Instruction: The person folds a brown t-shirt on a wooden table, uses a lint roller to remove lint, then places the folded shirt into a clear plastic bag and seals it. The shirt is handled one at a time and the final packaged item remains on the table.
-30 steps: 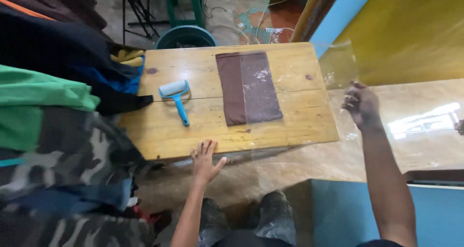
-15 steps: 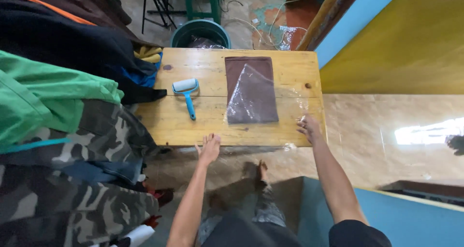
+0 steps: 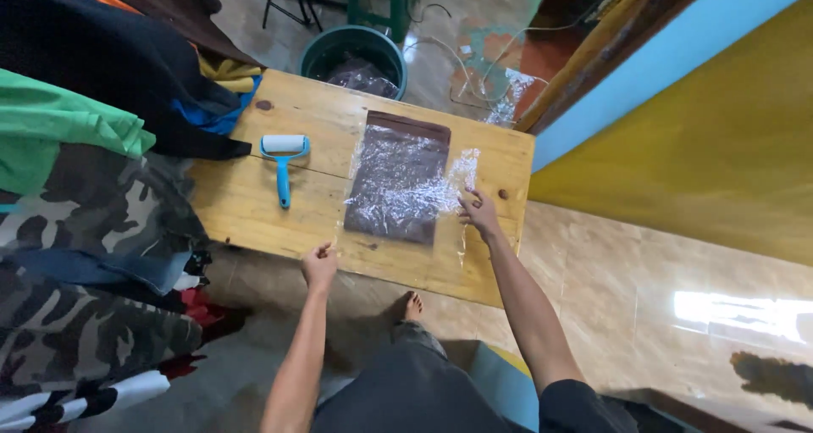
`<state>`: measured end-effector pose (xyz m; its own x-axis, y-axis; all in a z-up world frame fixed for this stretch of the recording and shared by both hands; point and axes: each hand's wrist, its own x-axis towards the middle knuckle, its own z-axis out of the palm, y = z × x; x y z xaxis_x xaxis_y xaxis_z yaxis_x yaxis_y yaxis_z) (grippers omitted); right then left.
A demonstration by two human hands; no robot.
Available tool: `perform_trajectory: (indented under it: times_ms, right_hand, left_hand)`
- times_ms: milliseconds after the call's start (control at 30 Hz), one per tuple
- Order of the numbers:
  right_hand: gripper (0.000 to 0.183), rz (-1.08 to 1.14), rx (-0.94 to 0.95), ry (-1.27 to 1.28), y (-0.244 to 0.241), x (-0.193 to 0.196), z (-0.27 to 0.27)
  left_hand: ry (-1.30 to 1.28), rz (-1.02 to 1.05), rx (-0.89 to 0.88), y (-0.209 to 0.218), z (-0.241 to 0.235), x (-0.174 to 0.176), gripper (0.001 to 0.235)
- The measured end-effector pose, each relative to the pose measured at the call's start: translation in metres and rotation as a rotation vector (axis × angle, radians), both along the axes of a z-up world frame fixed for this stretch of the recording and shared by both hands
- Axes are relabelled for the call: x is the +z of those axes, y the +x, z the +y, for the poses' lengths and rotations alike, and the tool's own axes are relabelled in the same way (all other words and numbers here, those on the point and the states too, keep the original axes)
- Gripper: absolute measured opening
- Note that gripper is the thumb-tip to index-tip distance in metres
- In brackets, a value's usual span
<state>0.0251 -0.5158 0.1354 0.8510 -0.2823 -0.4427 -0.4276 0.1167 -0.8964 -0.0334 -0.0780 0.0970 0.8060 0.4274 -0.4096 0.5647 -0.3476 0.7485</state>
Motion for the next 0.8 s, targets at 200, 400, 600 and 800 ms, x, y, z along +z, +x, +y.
perform_trajectory:
  times_ms: [200, 400, 600, 800]
  right_hand:
    - [0.098, 0.117, 0.171, -0.001, 0.020, 0.008, -0.006]
    - [0.077, 0.284, 0.206, -0.104, -0.026, 0.033, -0.002]
    - [0.035, 0.097, 0.051, -0.168, -0.019, -0.068, -0.009]
    - [0.054, 0.170, 0.084, -0.120, -0.006, 0.001, -0.001]
  left_hand:
    - [0.123, 0.048, 0.093, 0.046, -0.008, 0.002, 0.025]
    - [0.112, 0.033, 0.082, 0.038, -0.017, 0.044, 0.030]
    - [0.189, 0.067, -0.122, 0.049, 0.000, 0.001, 0.025]
    - [0.162, 0.023, -0.147, 0.072, 0.021, 0.022, 0.026]
